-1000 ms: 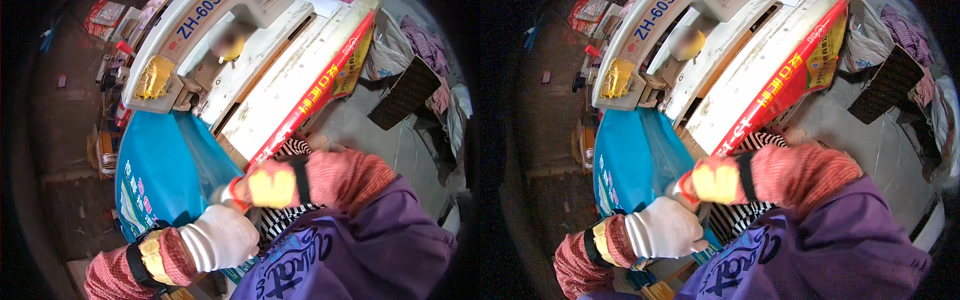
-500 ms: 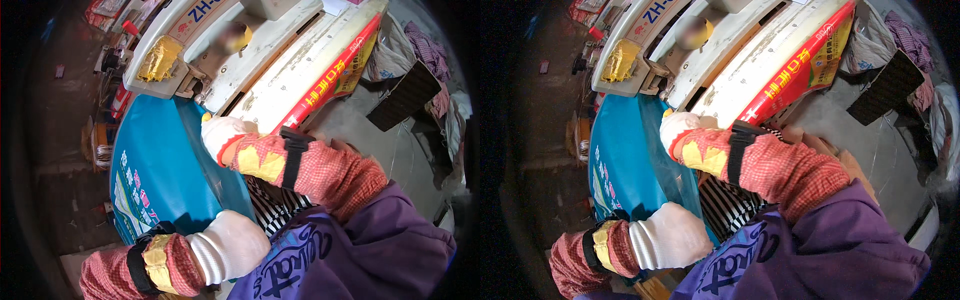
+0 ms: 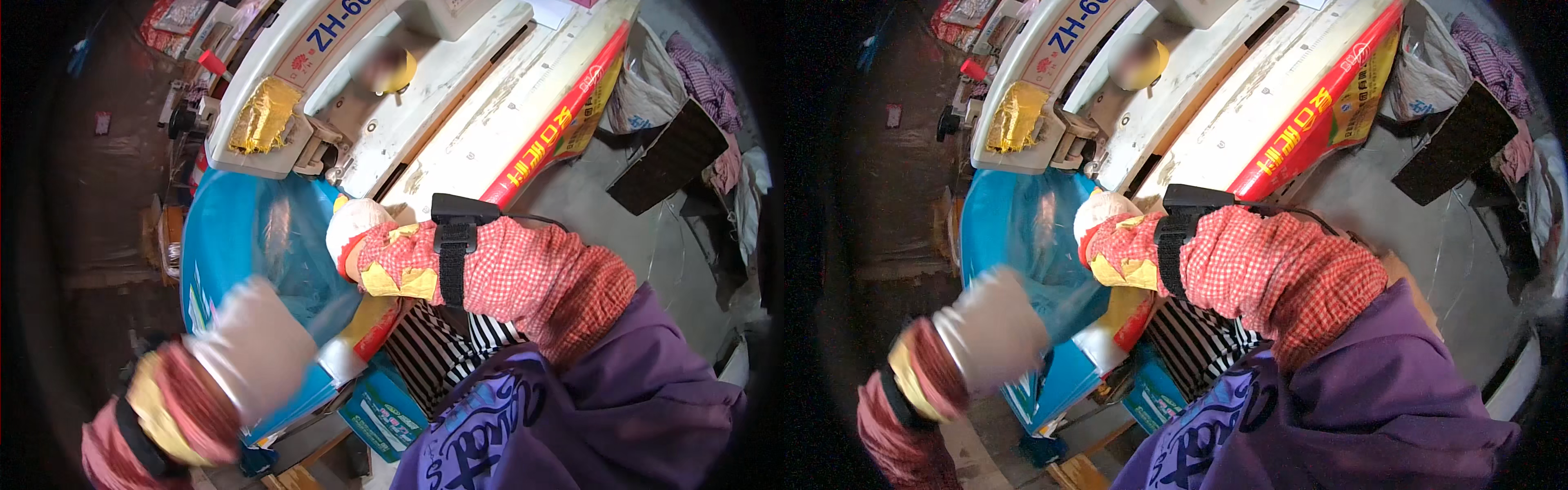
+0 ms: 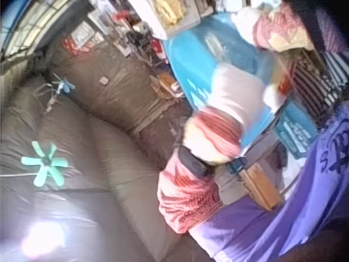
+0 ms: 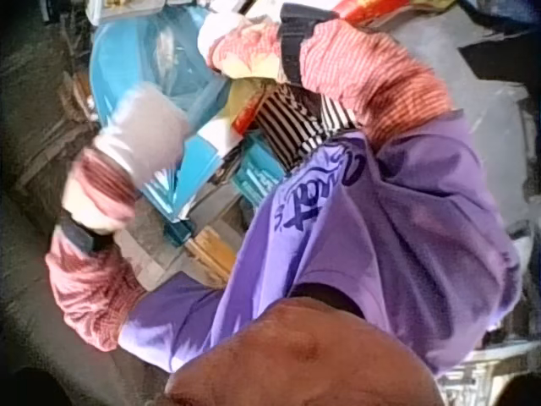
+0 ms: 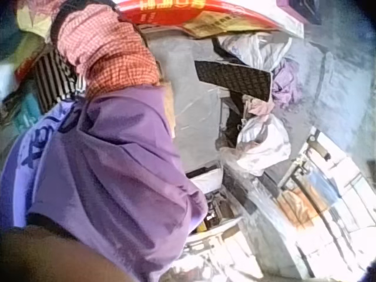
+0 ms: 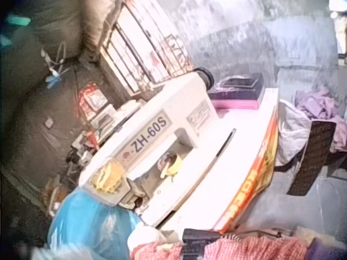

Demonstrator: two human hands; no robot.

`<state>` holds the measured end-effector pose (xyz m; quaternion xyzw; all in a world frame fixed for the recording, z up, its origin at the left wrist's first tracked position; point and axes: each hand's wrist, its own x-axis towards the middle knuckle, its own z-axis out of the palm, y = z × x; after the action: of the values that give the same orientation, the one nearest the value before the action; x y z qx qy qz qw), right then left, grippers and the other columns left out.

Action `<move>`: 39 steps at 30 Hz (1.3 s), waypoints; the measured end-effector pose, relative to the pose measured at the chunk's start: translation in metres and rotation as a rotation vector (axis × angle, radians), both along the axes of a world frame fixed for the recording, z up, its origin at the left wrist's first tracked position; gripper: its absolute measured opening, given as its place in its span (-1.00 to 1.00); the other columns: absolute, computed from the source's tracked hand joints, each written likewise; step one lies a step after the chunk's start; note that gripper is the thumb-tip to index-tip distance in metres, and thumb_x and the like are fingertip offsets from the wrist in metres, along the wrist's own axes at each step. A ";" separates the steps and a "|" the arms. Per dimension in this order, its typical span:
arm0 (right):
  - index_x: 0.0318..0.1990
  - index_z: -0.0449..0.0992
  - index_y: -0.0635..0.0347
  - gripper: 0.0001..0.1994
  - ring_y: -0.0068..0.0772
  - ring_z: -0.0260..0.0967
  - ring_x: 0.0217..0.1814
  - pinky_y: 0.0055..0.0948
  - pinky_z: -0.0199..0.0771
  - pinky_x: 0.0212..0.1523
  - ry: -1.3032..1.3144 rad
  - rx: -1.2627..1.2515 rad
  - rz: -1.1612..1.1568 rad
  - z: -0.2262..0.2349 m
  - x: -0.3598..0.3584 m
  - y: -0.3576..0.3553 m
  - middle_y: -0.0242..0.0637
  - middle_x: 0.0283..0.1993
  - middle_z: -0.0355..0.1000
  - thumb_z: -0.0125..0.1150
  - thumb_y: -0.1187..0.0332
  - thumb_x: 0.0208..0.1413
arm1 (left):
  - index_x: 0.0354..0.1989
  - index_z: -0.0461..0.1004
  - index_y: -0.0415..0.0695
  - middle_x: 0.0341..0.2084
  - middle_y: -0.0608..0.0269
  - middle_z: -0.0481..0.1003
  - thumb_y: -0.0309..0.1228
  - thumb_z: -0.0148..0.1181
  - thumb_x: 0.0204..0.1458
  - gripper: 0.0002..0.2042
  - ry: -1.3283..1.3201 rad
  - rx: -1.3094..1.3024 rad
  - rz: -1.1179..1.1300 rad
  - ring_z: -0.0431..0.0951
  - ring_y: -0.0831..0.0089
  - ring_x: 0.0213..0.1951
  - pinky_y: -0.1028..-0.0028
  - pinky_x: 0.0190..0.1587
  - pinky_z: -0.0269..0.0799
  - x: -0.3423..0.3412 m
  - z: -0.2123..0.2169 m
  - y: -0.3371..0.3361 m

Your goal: Sewing the edges of plastic fertilizer bags using an industrial sewing machine.

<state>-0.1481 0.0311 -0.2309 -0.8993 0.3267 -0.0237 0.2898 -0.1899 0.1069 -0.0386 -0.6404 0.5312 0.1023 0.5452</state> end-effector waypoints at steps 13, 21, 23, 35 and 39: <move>-0.65 0.37 0.12 -0.60 -0.18 0.29 -0.51 -0.22 0.30 -0.38 1.528 -2.500 -0.880 -0.099 0.094 -0.007 -0.23 -0.61 0.30 -0.09 0.05 0.08 | -0.45 0.48 -0.02 -0.52 0.30 0.48 -0.36 0.14 -0.15 -0.92 0.097 0.515 -0.268 0.53 0.31 -0.44 0.40 -0.50 0.42 -0.017 -0.004 -0.044; -0.63 0.38 0.08 -0.69 -0.31 0.39 -0.49 -0.26 0.39 -0.41 1.731 -2.728 -0.805 -0.128 0.122 -0.007 -0.29 -0.59 0.38 0.03 0.10 0.02 | -0.70 0.45 -0.14 -0.77 0.16 0.37 -0.41 0.09 -0.17 -0.85 0.394 0.323 -0.596 0.38 0.33 -0.65 0.42 -0.57 0.28 -0.042 -0.043 -0.022; -0.56 0.38 0.09 -0.68 -0.28 0.39 -0.50 -0.20 0.39 -0.40 1.283 -2.473 -0.893 -0.103 0.109 0.004 -0.26 -0.53 0.41 -0.02 0.09 0.07 | -0.63 0.52 -0.09 -0.76 0.20 0.40 -0.25 0.10 -0.11 -0.79 0.484 0.398 -0.250 0.45 0.26 -0.62 0.30 -0.53 0.38 -0.023 -0.037 -0.046; -0.31 0.52 0.21 -0.57 -0.08 0.33 -0.18 -0.15 0.34 -0.15 1.747 -1.402 -1.922 -0.132 0.119 -0.006 -0.03 -0.20 0.42 0.41 0.17 -0.38 | -0.82 0.39 -0.08 -0.78 0.25 0.38 -0.40 0.16 -0.39 -0.88 0.535 -0.041 -0.653 0.41 0.28 -0.66 0.26 -0.14 0.42 -0.004 -0.031 0.024; -0.43 0.52 0.20 -0.65 -0.10 0.39 -0.36 -0.16 0.41 -0.30 1.494 -2.029 -1.485 -0.143 0.150 -0.003 -0.13 -0.32 0.47 0.43 0.23 -0.44 | -0.73 0.34 -0.10 -0.76 0.13 0.39 -0.47 0.08 -0.34 -0.94 0.712 0.034 -0.345 0.48 0.25 -0.65 0.34 -0.55 0.46 -0.057 -0.051 0.007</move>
<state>0.0020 0.0277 -0.3741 -0.1445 0.6201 0.0826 -0.7666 -0.2466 0.1136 -0.0897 -0.4568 0.7852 0.2337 0.3467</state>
